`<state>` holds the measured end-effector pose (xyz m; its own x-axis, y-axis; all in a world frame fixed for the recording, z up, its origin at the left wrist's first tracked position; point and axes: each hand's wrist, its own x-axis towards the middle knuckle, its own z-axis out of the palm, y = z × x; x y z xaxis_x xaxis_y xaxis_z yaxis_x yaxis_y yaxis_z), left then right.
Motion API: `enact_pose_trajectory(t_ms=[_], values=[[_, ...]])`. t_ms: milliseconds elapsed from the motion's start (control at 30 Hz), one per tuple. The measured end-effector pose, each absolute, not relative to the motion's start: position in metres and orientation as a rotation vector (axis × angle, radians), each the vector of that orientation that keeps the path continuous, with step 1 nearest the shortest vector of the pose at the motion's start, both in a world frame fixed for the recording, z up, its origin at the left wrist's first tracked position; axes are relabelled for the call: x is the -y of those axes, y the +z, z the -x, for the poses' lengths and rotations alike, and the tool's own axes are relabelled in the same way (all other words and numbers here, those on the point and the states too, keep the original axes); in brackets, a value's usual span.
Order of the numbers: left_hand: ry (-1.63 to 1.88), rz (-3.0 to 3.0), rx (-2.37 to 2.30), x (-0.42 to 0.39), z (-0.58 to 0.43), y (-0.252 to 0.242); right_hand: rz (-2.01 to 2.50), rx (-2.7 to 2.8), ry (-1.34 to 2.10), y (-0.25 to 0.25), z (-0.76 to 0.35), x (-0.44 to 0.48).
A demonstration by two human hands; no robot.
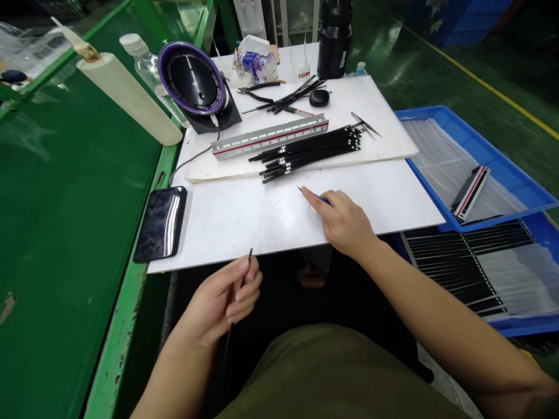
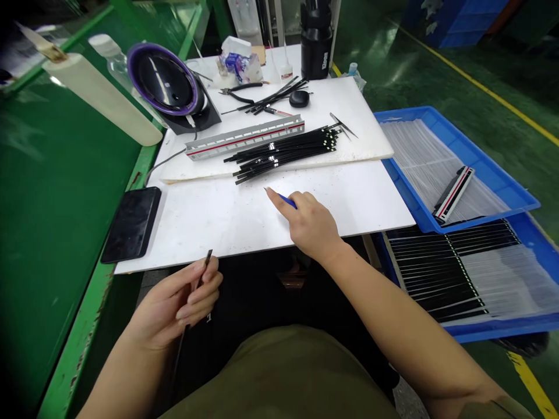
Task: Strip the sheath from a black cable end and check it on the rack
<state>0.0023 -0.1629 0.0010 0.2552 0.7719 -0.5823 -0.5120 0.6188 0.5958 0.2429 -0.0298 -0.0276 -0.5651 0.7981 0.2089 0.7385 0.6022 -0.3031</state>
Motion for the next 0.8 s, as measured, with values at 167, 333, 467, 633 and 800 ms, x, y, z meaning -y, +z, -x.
enact_pose_trajectory(t_ms=[167,333,467,633,800], values=[[0.924,-0.426,-1.176,0.161,-0.009,-0.006,1.213,2.417,0.355,-0.032,-0.242,0.036],[0.85,-0.412,-1.232,0.161,-0.005,-0.016,1.078,2.434,0.943,-0.001,-0.229,0.071],[0.833,-0.467,-1.321,0.162,-0.004,-0.02,1.058,2.668,1.179,0.008,-0.217,0.089],[0.838,-0.482,-1.317,0.162,-0.007,-0.025,1.039,2.786,1.108,0.003,-0.208,0.092],[0.849,-0.486,-1.305,0.163,-0.009,-0.028,0.997,2.846,1.005,0.0,-0.201,0.091]])
